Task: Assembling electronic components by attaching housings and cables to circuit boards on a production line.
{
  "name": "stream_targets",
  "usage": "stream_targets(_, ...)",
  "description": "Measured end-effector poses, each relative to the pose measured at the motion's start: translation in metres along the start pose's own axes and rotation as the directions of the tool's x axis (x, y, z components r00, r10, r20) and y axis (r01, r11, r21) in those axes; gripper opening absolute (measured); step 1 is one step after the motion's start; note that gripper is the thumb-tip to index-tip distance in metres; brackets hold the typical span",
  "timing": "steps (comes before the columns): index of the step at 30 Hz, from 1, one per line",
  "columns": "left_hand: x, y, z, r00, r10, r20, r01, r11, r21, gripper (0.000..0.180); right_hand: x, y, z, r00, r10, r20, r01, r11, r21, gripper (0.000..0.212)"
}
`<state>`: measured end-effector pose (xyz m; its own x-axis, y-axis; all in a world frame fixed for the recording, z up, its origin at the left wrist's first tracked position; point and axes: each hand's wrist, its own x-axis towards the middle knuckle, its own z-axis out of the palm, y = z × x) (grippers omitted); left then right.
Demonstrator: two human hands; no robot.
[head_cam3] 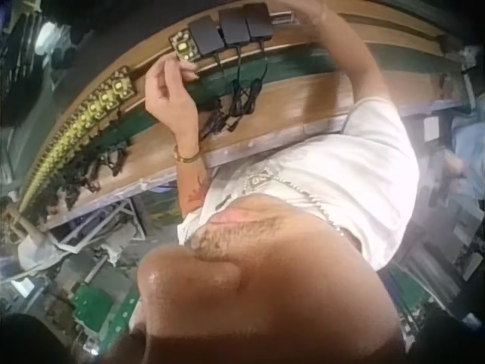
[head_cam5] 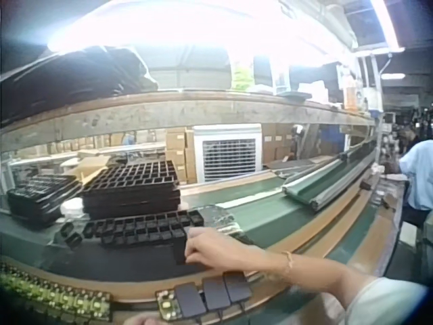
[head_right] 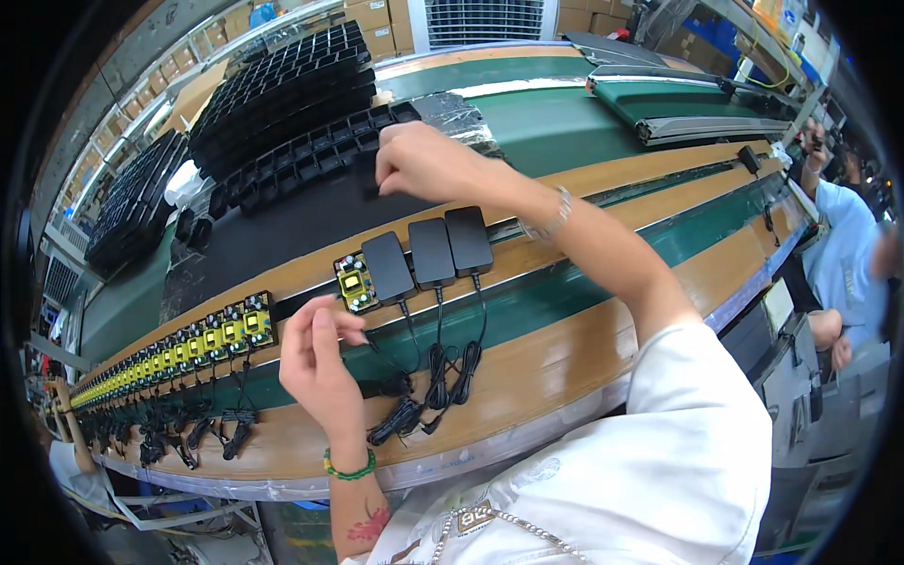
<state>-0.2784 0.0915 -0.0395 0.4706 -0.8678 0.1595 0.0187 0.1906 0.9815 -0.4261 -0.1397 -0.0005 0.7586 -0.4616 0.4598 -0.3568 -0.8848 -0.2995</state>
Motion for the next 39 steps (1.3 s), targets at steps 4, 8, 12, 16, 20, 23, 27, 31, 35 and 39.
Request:
stream_targets(4,0.005,0.021,0.018,0.925,-0.279,0.259,0.38,0.662,-0.646,0.021,-0.038,-0.09,-0.017,0.993,-0.099,-0.069,0.109,0.978,0.18,0.01)
stream_targets(8,0.004,0.014,0.01,0.947,-0.139,0.289,0.308,0.648,-0.697,0.026,-0.055,-0.114,-0.007,0.975,-0.139,-0.174,0.188,0.931,0.312,0.021)
stream_targets(12,0.001,0.018,0.012,0.935,0.321,-0.154,-0.223,0.865,0.449,0.034,-0.041,-0.13,-0.007,0.892,-0.207,-0.401,0.24,0.97,0.032,0.032)
stream_targets(16,0.01,0.022,0.009,0.666,0.74,0.092,-0.474,0.326,0.818,0.037,-0.037,-0.139,-0.012,0.935,-0.127,-0.331,0.147,0.989,0.034,0.043)
stream_targets(20,-0.002,0.014,0.004,0.688,0.711,0.146,-0.449,0.259,0.855,0.035,-0.027,-0.116,0.007,0.986,0.0,-0.166,0.018,0.994,0.11,0.054)
stream_targets(23,-0.027,-0.003,0.006,0.932,0.36,-0.032,-0.179,0.538,0.824,0.031,-0.02,-0.082,0.028,0.99,0.075,-0.122,-0.076,0.997,-0.008,0.063)
stream_targets(27,-0.035,-0.025,0.003,0.991,-0.07,-0.111,0.121,0.813,0.57,0.02,-0.014,-0.063,0.063,0.991,-0.055,-0.12,0.05,0.998,-0.046,0.062)
stream_targets(31,-0.019,-0.029,0.006,0.942,-0.319,-0.103,0.326,0.943,0.065,0.015,-0.023,-0.066,0.073,0.989,-0.107,-0.1,0.094,0.988,-0.124,0.06)
stream_targets(35,-0.011,-0.021,0.004,0.867,-0.497,0.013,0.476,0.821,-0.316,0.015,-0.029,-0.067,0.072,0.988,-0.121,-0.098,0.099,0.974,-0.205,0.056)
stream_targets(39,-0.007,-0.015,-0.003,0.805,-0.563,0.188,0.581,0.683,-0.443,0.016,-0.033,-0.062,0.073,0.977,-0.164,-0.136,0.126,0.959,-0.253,0.054)
